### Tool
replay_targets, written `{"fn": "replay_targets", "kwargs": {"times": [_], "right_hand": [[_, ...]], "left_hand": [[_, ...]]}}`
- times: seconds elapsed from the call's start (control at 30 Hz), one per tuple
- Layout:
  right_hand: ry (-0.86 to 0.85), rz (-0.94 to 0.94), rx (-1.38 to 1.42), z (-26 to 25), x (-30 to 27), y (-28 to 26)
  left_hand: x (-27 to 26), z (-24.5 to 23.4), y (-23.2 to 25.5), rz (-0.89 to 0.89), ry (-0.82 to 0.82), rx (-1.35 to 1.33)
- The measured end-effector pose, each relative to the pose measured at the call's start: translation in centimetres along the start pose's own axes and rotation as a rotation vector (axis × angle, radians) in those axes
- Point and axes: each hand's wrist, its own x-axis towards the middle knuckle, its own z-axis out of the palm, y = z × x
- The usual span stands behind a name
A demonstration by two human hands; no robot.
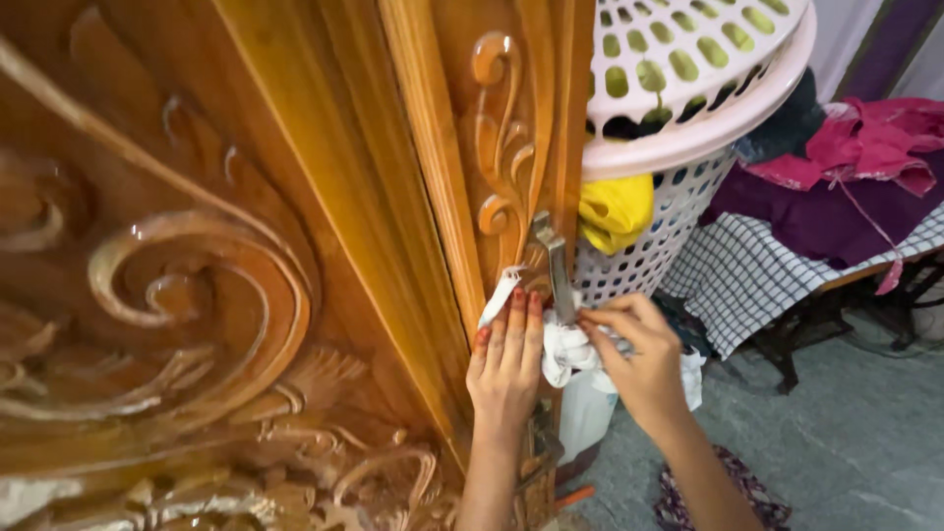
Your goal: The person wipes the surface of a carved wooden wardrobe door with a white cloth. They move the cloth over the raised floral and scroll patterns, cleaning the grooves and flat areas of the wood.
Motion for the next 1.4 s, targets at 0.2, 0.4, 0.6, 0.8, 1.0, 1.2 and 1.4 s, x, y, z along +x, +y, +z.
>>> {"fn": "replay_targets", "kwargs": {"times": [0.2, 0.4, 0.6, 0.8, 1.0, 1.2, 1.4], "right_hand": [[0.326, 0.014, 0.040, -1.1, -3.4, -5.3], [0.595, -0.204, 0.192, 2.3, 4.8, -12.3], [0.464, -0.356, -0.195, 7.5, 14.2, -17.0], [0.312, -0.390, -0.364, 9.5, 10.7, -14.5], [0.254, -0.372, -0.451, 11.9, 5.0, -9.2], [0.207, -0.321, -0.500, 13.7, -0.3, -5.6], [0.220, -0.355, -0.388, 14.6, -4.2, -3.9]], "left_hand": [[1.7, -4.8, -0.2, -0.151, 0.027, -0.331], [11.5, -10.8, -4.0, -0.237, 0.281, -0.246], [16.5, -11.6, -8.4, -0.221, 0.230, 0.165], [10.3, -9.0, -8.7, -0.146, 0.082, 0.357], [3.1, -4.8, -8.0, -0.126, 0.069, 0.404], [-3.7, -1.6, -7.3, -0.136, 0.024, 0.368], [-7.5, -0.7, -6.7, -0.140, 0.045, 0.358]]}}
